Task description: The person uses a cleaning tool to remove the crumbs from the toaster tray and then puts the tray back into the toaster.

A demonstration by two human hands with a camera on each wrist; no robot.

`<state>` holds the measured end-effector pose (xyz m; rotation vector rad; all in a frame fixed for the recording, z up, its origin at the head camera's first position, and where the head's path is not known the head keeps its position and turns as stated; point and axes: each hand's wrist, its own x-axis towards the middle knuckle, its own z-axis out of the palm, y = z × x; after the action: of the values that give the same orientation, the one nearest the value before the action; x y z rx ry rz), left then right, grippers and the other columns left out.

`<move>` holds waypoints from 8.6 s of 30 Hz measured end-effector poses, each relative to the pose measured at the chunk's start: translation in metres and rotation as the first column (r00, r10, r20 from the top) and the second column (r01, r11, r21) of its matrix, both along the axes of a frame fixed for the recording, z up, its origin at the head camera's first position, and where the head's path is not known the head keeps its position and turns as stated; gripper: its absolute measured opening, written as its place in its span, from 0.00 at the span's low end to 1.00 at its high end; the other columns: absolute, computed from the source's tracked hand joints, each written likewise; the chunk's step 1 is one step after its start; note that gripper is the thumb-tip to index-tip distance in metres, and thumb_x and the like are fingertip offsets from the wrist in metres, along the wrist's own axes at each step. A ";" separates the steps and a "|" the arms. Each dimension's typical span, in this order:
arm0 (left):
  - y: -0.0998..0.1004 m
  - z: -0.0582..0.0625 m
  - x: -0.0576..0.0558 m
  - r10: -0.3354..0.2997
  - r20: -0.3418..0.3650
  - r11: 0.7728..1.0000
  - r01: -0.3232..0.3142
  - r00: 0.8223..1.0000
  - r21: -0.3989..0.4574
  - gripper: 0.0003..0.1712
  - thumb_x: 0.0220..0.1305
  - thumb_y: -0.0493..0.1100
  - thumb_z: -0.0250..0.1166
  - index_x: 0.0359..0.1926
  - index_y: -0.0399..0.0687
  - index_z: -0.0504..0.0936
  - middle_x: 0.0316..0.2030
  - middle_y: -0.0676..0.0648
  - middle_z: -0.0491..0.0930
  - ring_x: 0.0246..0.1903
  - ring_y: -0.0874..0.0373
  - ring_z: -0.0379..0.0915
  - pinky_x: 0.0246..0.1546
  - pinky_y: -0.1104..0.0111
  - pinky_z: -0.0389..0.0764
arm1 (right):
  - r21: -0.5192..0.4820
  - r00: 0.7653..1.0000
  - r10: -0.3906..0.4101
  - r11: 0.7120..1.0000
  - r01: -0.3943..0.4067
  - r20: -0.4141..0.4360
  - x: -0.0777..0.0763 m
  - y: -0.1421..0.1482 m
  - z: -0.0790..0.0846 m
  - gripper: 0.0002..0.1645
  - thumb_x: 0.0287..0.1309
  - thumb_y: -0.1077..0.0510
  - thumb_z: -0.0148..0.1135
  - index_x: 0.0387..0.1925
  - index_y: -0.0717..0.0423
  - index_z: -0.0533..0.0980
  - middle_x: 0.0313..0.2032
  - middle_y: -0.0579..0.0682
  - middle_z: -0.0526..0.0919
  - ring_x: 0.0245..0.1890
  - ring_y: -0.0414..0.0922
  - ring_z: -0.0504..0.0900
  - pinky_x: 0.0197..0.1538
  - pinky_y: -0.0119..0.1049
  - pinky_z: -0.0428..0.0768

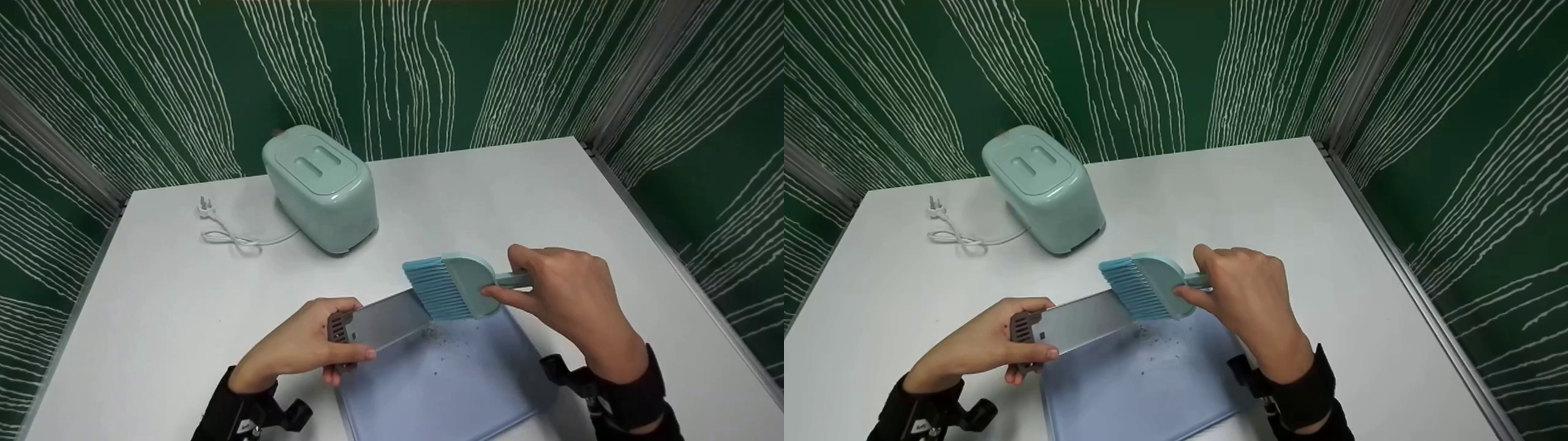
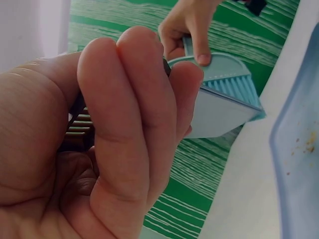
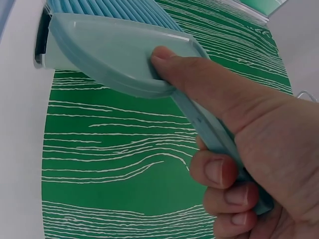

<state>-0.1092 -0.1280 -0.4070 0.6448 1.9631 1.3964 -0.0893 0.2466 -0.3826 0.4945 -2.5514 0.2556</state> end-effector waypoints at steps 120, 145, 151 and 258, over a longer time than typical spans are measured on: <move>-0.010 0.008 0.000 0.009 0.024 1.000 -0.009 1.000 0.018 0.22 0.66 0.46 0.79 0.53 0.43 0.80 0.21 0.48 0.84 0.12 0.63 0.79 0.16 0.67 0.85 | 0.018 0.933 0.293 0.955 -0.296 -0.211 -0.008 -0.015 -0.006 0.38 0.36 0.42 0.91 0.24 0.49 0.66 0.18 0.39 0.70 0.21 0.35 0.61 0.20 0.25 0.60; -0.014 0.011 -0.001 -0.002 0.012 1.000 0.002 1.000 0.009 0.20 0.66 0.45 0.78 0.49 0.41 0.79 0.20 0.49 0.83 0.12 0.63 0.79 0.15 0.64 0.86 | 0.039 0.950 0.226 0.974 -0.223 -0.215 -0.011 0.004 -0.003 0.41 0.28 0.42 0.93 0.22 0.48 0.64 0.16 0.37 0.63 0.21 0.34 0.58 0.20 0.24 0.54; -0.014 0.011 -0.001 -0.009 0.013 1.000 0.009 1.000 0.011 0.21 0.66 0.44 0.78 0.49 0.40 0.78 0.20 0.50 0.83 0.12 0.63 0.78 0.15 0.65 0.86 | -0.048 0.951 0.202 0.975 -0.219 -0.235 -0.011 0.008 -0.003 0.37 0.36 0.41 0.90 0.22 0.49 0.66 0.16 0.39 0.62 0.20 0.36 0.59 0.19 0.28 0.52; -0.012 0.011 0.000 -0.005 0.001 1.000 0.005 1.000 -0.014 0.20 0.66 0.45 0.79 0.49 0.42 0.78 0.22 0.49 0.84 0.13 0.62 0.80 0.17 0.66 0.87 | -0.025 0.945 0.250 0.965 -0.260 -0.209 -0.010 0.003 -0.002 0.41 0.29 0.45 0.93 0.21 0.48 0.63 0.16 0.38 0.61 0.20 0.33 0.57 0.21 0.25 0.51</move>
<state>-0.1094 -0.1395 -0.3960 0.6422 1.9673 1.3790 -0.0992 0.2494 -0.3850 0.7909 -2.2734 0.3441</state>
